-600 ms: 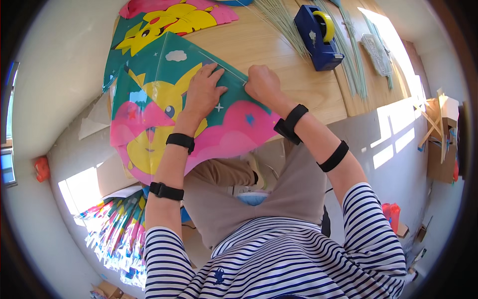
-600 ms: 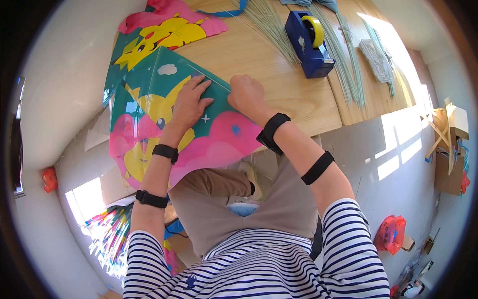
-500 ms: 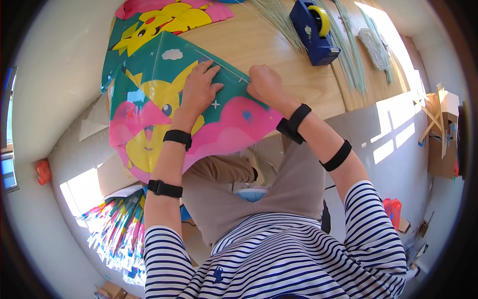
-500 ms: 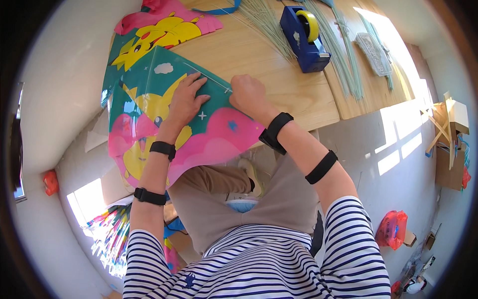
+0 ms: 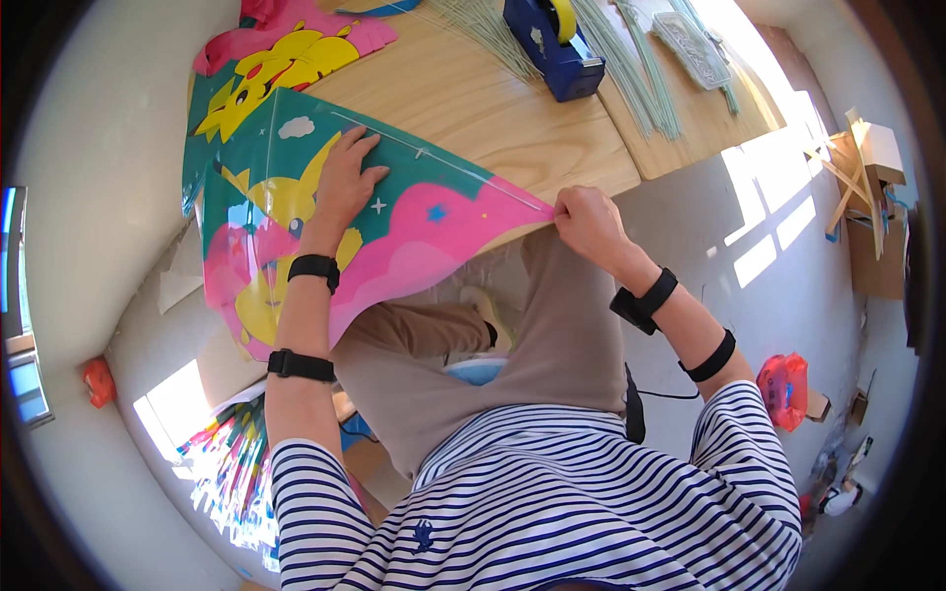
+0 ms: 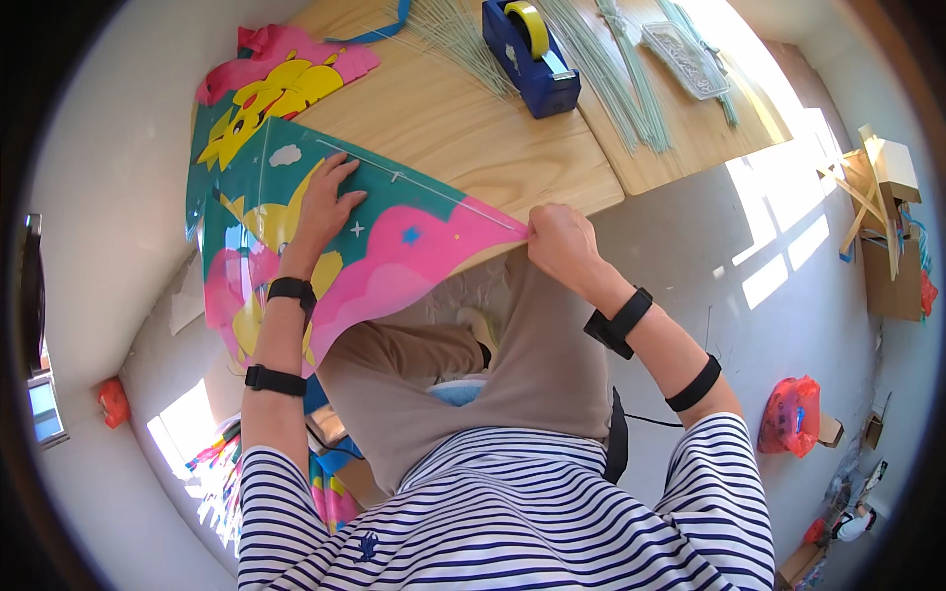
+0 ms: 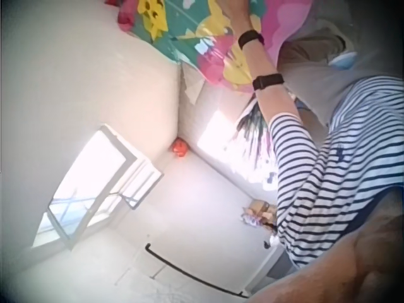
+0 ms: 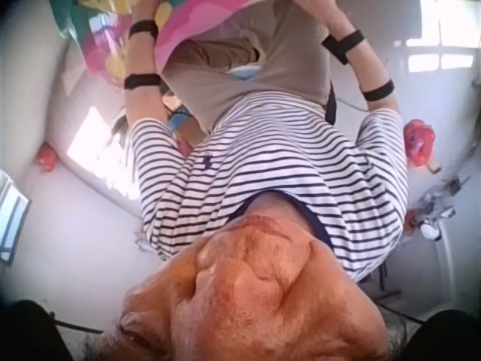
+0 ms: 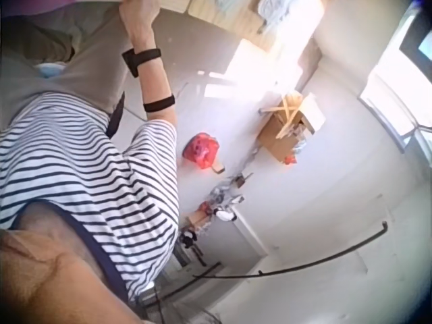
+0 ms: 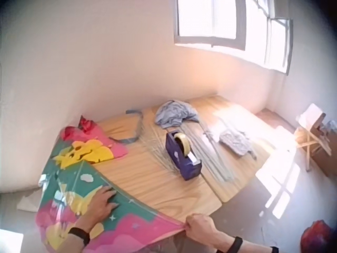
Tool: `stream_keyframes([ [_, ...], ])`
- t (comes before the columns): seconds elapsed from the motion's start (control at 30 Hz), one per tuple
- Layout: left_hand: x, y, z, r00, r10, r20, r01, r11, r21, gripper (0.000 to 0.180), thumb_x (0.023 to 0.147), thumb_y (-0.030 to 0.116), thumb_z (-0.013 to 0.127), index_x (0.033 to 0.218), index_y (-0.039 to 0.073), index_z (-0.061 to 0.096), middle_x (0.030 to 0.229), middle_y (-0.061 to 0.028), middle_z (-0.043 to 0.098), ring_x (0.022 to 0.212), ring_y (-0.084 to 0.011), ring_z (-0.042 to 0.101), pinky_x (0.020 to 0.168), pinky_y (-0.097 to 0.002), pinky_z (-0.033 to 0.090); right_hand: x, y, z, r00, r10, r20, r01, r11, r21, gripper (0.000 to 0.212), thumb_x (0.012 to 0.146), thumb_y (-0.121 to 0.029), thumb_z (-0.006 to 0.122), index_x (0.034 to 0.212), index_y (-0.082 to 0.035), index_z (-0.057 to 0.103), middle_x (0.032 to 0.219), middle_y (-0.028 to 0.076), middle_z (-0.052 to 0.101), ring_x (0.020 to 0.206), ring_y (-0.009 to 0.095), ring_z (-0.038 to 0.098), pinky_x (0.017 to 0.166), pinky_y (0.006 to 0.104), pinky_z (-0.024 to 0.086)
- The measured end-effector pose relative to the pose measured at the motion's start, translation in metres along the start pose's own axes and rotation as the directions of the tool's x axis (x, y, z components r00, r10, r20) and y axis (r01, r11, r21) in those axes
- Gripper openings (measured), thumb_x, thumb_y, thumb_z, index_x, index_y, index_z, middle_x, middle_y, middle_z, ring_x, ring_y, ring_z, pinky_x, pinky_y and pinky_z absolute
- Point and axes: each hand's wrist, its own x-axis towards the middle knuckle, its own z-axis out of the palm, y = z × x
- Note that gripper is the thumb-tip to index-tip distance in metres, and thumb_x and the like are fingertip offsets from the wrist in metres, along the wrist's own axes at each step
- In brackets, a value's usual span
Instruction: Assembling a plastic kite using tape and string.
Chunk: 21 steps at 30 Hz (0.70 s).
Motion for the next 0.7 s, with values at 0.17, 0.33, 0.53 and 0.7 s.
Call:
stream_keyframes([
  [0.17, -0.015, 0.047, -0.016, 0.982, -0.072, -0.174, 0.051, 0.991, -0.122, 0.038, 0.079, 0.008, 0.072, 0.117, 0.003, 0.065, 0.133, -0.0192, 0.057, 0.124, -0.0354, 0.052, 0.101, -0.041, 0.046, 0.027, 0.02, -0.04, 0.975, 0.08, -0.208, -0.032, 0.974, 0.225, 0.015, 0.078, -0.01, 0.065, 0.089, -0.001, 0.07, 0.087, 0.02, 0.068, 0.085, 0.036, 0.066, 0.076, 0.0433, 0.052],
  [0.33, -0.081, 0.11, -0.025, 0.996, -0.057, -0.062, 0.042, 0.973, -0.229, 0.027, 0.078, 0.004, 0.071, 0.105, 0.002, 0.065, 0.111, -0.0171, 0.066, 0.107, -0.0353, 0.062, 0.091, -0.0405, 0.05, 0.109, 0.03, -0.088, 0.803, 0.316, -0.506, -0.048, 0.879, 0.474, 0.031, 0.079, -0.019, 0.07, 0.105, -0.003, 0.069, 0.088, 0.016, 0.071, 0.088, 0.031, 0.068, 0.081, 0.0385, 0.052],
  [0.53, -0.147, 0.14, -0.032, 0.95, -0.302, 0.081, 0.311, 0.88, -0.359, 0.021, 0.078, 0.002, 0.072, 0.098, 0.001, 0.067, 0.098, -0.0152, 0.068, 0.092, -0.0322, 0.065, 0.078, -0.0379, 0.052, 0.15, 0.013, -0.11, 0.899, 0.395, -0.189, -0.19, 0.741, 0.644, 0.029, 0.083, -0.025, 0.072, 0.099, -0.001, 0.068, 0.079, 0.007, 0.065, 0.066, 0.016, 0.063, 0.062, 0.0287, 0.053],
  [0.7, -0.167, 0.14, -0.032, 0.945, -0.318, 0.079, 0.324, 0.872, -0.367, 0.019, 0.079, 0.002, 0.072, 0.097, -0.001, 0.068, 0.091, -0.0114, 0.07, 0.082, -0.022, 0.065, 0.073, -0.0315, 0.05, 0.156, 0.037, -0.111, 0.918, 0.374, -0.134, -0.125, 0.592, 0.797, 0.02, 0.081, -0.017, 0.073, 0.086, 0.002, 0.067, 0.076, 0.009, 0.066, 0.062, 0.016, 0.064, 0.054, 0.0287, 0.053],
])
